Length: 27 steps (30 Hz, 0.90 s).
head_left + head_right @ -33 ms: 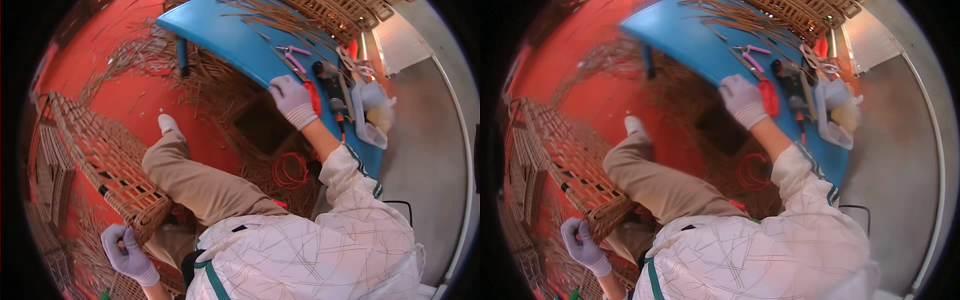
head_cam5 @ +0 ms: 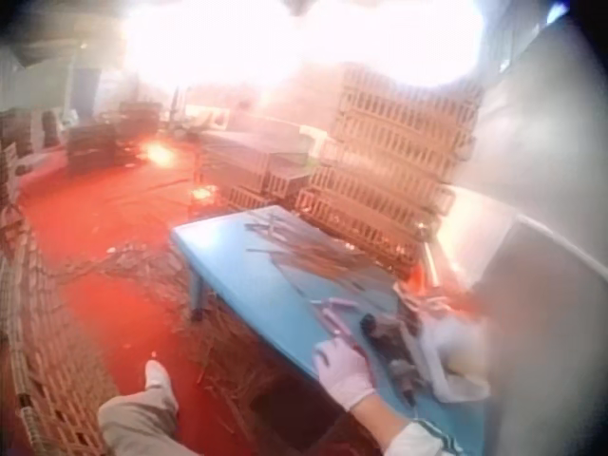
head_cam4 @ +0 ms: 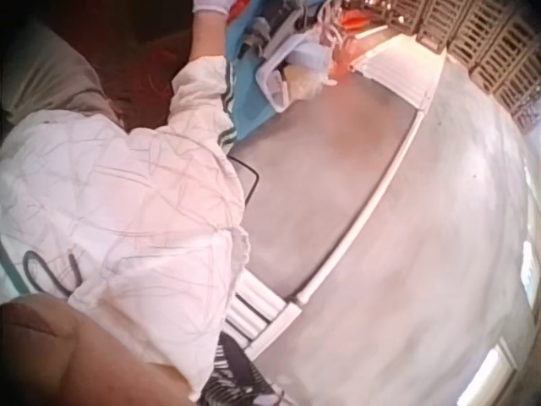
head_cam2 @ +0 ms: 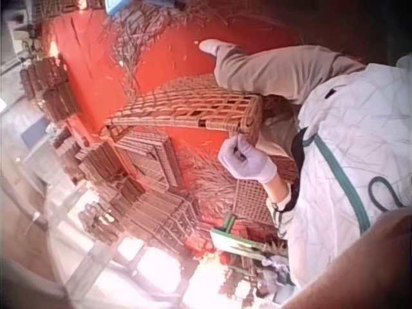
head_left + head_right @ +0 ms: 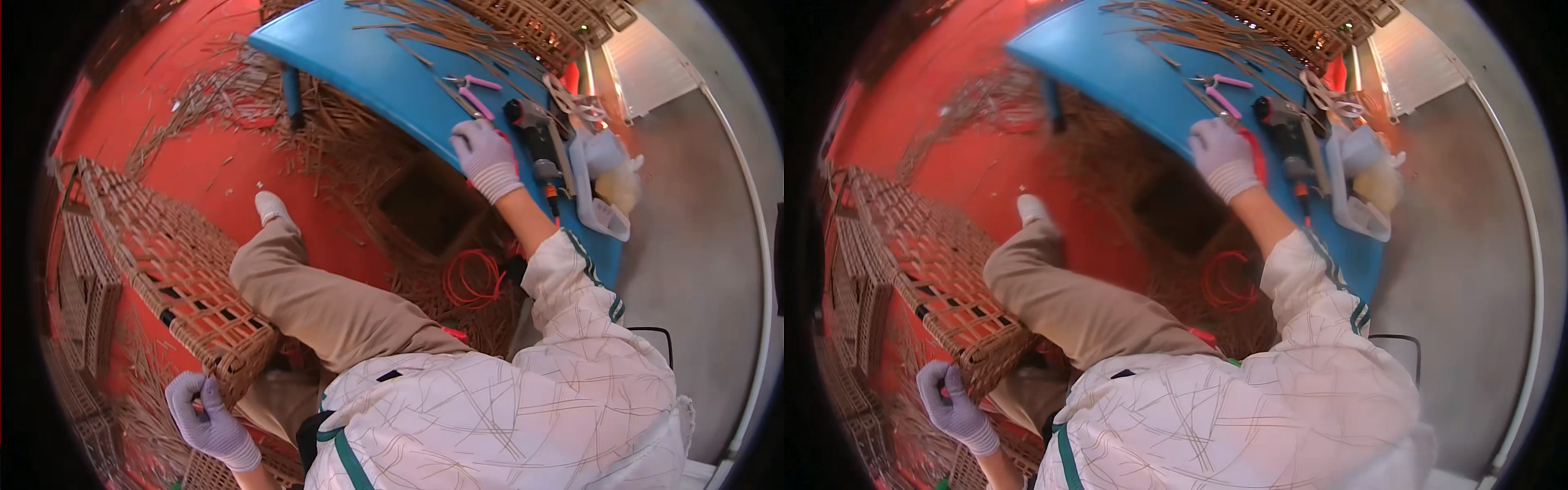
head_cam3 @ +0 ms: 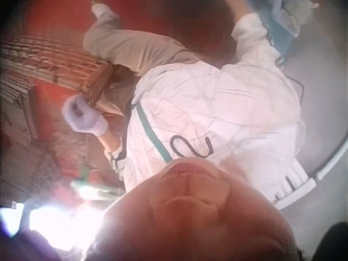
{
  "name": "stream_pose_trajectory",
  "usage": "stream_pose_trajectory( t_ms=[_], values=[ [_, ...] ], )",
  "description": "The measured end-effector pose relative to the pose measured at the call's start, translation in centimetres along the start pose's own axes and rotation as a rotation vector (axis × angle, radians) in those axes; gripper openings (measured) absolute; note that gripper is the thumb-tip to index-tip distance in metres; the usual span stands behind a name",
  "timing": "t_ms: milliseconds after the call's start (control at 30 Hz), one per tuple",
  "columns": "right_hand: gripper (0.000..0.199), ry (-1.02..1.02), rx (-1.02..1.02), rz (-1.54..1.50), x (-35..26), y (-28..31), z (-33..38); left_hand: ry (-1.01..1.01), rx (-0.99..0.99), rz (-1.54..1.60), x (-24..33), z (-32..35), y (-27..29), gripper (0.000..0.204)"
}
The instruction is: Weaving and trimming bamboo strips to construct or repair a woven structure, using a pneumatic stapler and cutting tool.
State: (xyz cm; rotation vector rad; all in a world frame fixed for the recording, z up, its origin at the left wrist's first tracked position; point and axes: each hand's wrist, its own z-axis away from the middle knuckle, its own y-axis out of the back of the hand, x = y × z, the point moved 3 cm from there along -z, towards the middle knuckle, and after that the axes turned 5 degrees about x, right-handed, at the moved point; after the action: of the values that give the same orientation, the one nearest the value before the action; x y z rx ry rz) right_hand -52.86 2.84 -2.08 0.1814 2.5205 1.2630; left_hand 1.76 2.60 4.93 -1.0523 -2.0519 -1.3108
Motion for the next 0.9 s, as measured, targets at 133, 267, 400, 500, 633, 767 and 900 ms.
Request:
stream_pose_trajectory(
  t_ms=[133,267,400,500,633,767,900],
  values=[
    [0.016,-0.186,-0.053,0.112,8.5,-0.6,-1.7,0.015,-0.002,0.007,-0.9,-0.1,-0.1,0.013],
    [0.02,-0.144,-0.073,0.269,11.1,-1.8,-5.5,0.062,0.005,0.005,-1.2,-0.2,-0.2,0.012],
    [0.029,-0.18,-0.325,0.292,9.1,-3.8,-9.6,0.077,0.002,0.045,-0.9,-0.4,0.0,0.012],
    [0.04,-0.24,-0.629,0.454,8.7,-5.1,-10.2,0.096,0.005,0.035,-0.5,-0.7,-0.2,0.011],
    [0.039,-0.36,-0.656,0.4,8.1,-7.5,-10.5,0.124,0.005,0.04,-1.0,-0.6,0.8,0.003],
    [0.032,-0.067,-0.616,0.258,8.8,-8.3,-10.4,0.18,-0.018,-0.022,0.6,-1.0,0.4,0.01],
    [0.044,-0.178,-0.517,0.22,13.9,-5.4,-8.8,0.146,-0.091,-0.013,3.0,-2.4,-1.9,0.011]
  ],
)
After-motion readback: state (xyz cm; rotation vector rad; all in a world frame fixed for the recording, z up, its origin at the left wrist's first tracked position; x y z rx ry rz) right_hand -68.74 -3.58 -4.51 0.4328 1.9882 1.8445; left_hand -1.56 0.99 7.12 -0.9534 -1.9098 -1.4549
